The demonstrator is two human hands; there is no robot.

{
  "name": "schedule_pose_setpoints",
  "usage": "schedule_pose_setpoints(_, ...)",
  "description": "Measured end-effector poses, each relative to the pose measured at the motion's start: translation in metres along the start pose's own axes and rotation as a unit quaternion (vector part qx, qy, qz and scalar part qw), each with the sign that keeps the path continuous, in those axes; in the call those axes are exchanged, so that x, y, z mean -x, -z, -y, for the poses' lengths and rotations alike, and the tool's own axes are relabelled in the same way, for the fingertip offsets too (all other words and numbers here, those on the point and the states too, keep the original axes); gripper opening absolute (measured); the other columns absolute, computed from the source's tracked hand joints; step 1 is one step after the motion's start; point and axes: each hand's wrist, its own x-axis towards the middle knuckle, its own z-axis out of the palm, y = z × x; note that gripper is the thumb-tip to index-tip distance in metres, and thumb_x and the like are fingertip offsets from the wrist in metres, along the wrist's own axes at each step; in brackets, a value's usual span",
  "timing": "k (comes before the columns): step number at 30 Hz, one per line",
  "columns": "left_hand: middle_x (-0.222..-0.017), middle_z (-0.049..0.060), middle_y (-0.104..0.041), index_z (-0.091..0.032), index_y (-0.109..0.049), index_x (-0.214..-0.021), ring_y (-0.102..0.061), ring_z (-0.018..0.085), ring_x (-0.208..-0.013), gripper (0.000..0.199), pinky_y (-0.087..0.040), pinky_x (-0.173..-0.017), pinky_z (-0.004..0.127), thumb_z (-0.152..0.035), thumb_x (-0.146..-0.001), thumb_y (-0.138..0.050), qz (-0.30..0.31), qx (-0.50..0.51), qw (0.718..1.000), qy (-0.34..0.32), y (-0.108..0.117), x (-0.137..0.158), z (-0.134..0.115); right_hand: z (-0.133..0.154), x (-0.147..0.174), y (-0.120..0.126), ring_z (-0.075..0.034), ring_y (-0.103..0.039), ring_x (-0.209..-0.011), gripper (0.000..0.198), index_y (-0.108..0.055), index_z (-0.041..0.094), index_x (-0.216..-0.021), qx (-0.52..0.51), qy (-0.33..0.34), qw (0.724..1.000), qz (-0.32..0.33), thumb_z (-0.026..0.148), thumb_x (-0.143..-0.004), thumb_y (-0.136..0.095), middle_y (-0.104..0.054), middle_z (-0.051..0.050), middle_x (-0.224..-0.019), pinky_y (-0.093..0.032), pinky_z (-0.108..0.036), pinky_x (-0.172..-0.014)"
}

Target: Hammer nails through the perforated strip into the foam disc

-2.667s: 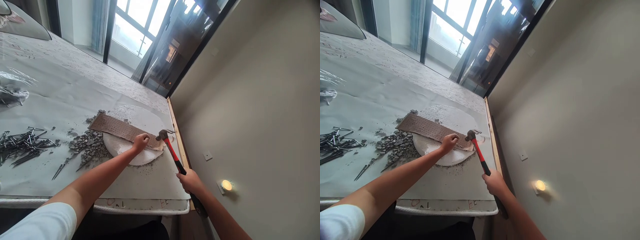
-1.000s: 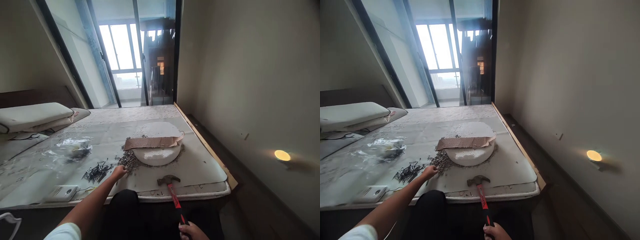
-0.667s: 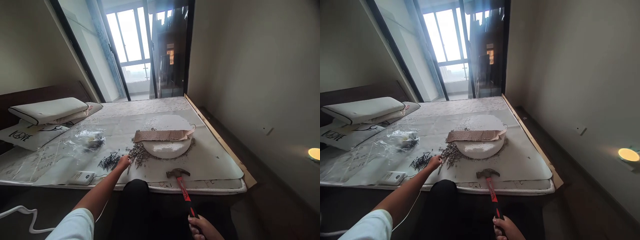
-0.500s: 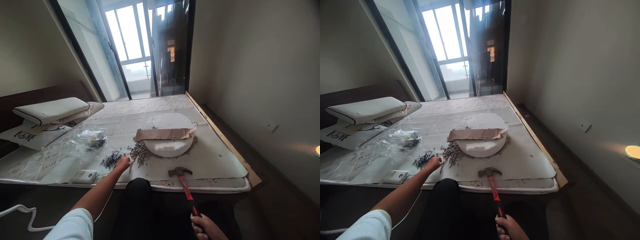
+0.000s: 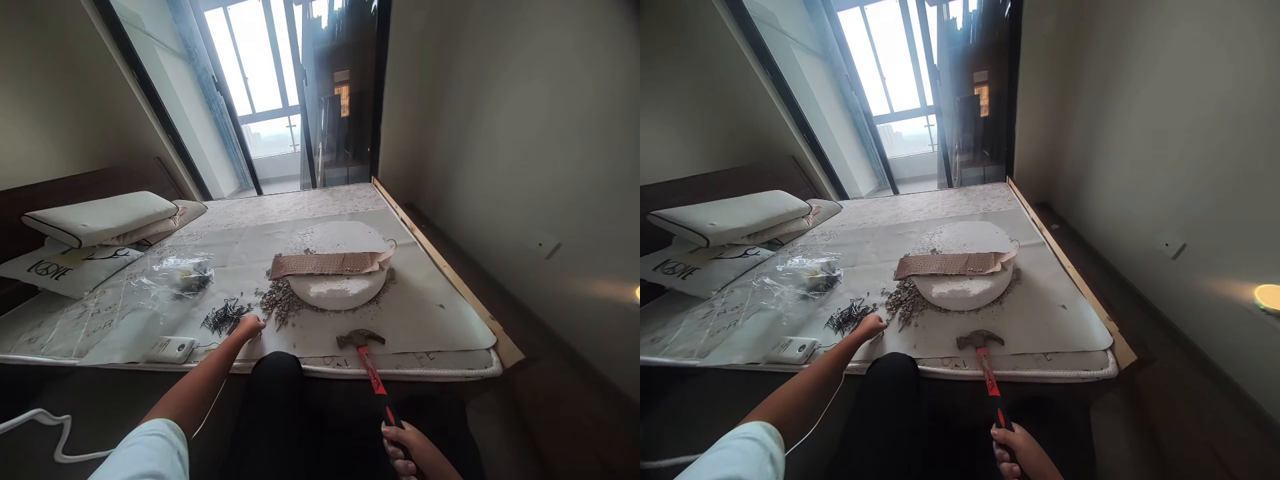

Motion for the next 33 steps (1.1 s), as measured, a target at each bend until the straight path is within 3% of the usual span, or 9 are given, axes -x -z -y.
schedule_pose_setpoints(6,-0.061,0.002,-0.059,-0.016,-0.048,-0.063,-0.049,0.008,-0.046,0.015,-0.035,-0.044,0.019,-0.029,-0.068,-0.055,0.020,0.145,0.989,0.027,0.008,0.011,-0.019,0.000,0.001,0.000,-0.001,-0.027,-0.028,0.041,-0.036,0.021,-0.071,-0.003,0.000,1.000,-0.001,0.048,-0.063,-0.066,-0.041,0.011,-0.047,-0.022,-0.015,-0.028)
schedule_pose_setpoints(10,-0.067,0.002,-0.060,-0.015,-0.052,-0.074,-0.050,0.007,-0.048,0.020,-0.037,-0.044,0.018,-0.032,-0.069,-0.061,0.065,0.330,0.941,-0.026,0.019,0.017,-0.046,0.007,0.004,-0.003,0.000,-0.028,-0.029,0.033,-0.037,0.020,-0.073,-0.009,0.000,1.000,-0.004,0.042,-0.068,-0.062,-0.042,0.010,-0.049,-0.023,-0.015,-0.030)
schedule_pose_setpoints(12,-0.069,0.004,-0.062,-0.014,-0.057,-0.076,-0.055,0.009,-0.053,0.021,-0.042,-0.047,0.020,-0.032,-0.069,-0.064,0.083,0.395,0.914,-0.045,0.025,0.017,-0.065,0.012,0.006,-0.006,-0.001,-0.028,-0.030,0.030,-0.037,0.020,-0.074,-0.012,0.003,1.000,-0.003,0.039,-0.069,-0.060,-0.042,0.010,-0.050,-0.023,-0.015,-0.031)
schedule_pose_setpoints(16,-0.075,0.008,-0.066,-0.013,-0.064,-0.087,-0.063,0.014,-0.068,0.021,-0.052,-0.059,0.024,-0.031,-0.074,-0.064,0.119,0.427,0.893,-0.075,0.036,0.015,-0.114,0.024,0.013,-0.014,-0.001,-0.029,-0.032,0.027,-0.037,0.020,-0.074,-0.020,0.001,1.000,-0.018,0.035,-0.066,-0.059,-0.042,0.009,-0.052,-0.023,-0.016,-0.032)
schedule_pose_setpoints(21,-0.096,0.012,-0.068,-0.012,-0.067,-0.094,-0.064,0.020,-0.092,0.023,-0.054,-0.079,0.028,-0.018,-0.073,-0.068,0.182,0.471,0.853,-0.129,0.035,0.016,-0.184,0.035,0.017,-0.023,0.000,-0.028,-0.033,0.025,-0.040,0.019,-0.072,-0.044,0.020,0.999,-0.016,0.030,-0.062,-0.060,-0.040,0.009,-0.051,-0.014,-0.014,-0.035)
schedule_pose_setpoints(24,-0.100,0.014,-0.067,-0.011,-0.067,-0.097,-0.064,0.021,-0.094,0.024,-0.054,-0.080,0.029,-0.019,-0.074,-0.067,0.180,0.457,0.858,-0.151,0.030,0.010,-0.225,0.031,0.009,-0.019,0.000,-0.032,-0.038,0.024,-0.042,0.017,-0.069,-0.060,0.055,0.997,-0.015,0.026,-0.059,-0.061,-0.039,0.008,-0.051,-0.012,-0.014,-0.037)
schedule_pose_setpoints(28,-0.083,0.013,-0.067,-0.008,-0.068,-0.089,-0.063,0.015,-0.074,0.026,-0.053,-0.070,0.027,-0.030,-0.074,-0.068,0.168,0.442,0.862,-0.184,0.018,-0.007,-0.274,0.026,-0.004,-0.006,-0.003,-0.039,-0.042,0.018,-0.047,0.015,-0.063,0.016,0.104,0.994,-0.021,0.025,-0.063,-0.062,-0.044,0.005,-0.049,-0.021,-0.015,-0.041)
schedule_pose_setpoints(31,-0.071,0.010,-0.065,-0.007,-0.067,-0.081,-0.060,0.013,-0.064,0.034,-0.051,-0.064,0.027,-0.039,-0.069,-0.070,0.151,0.407,0.874,-0.219,0.005,-0.024,-0.303,0.030,-0.011,0.001,-0.004,-0.043,-0.046,0.014,-0.053,0.013,-0.063,0.054,0.097,0.992,-0.053,0.019,-0.067,-0.065,-0.048,0.004,-0.052,-0.029,-0.015,-0.046)
schedule_pose_setpoints(33,-0.063,0.006,-0.063,-0.009,-0.066,-0.074,-0.058,0.012,-0.058,0.036,-0.048,-0.058,0.026,-0.044,-0.066,-0.070,0.111,0.354,0.897,-0.239,-0.006,-0.035,-0.315,0.034,-0.012,0.004,-0.007,-0.050,-0.053,0.011,-0.056,0.013,-0.067,0.047,0.069,0.996,-0.045,0.016,-0.071,-0.066,-0.053,0.002,-0.058,-0.036,-0.017,-0.050)
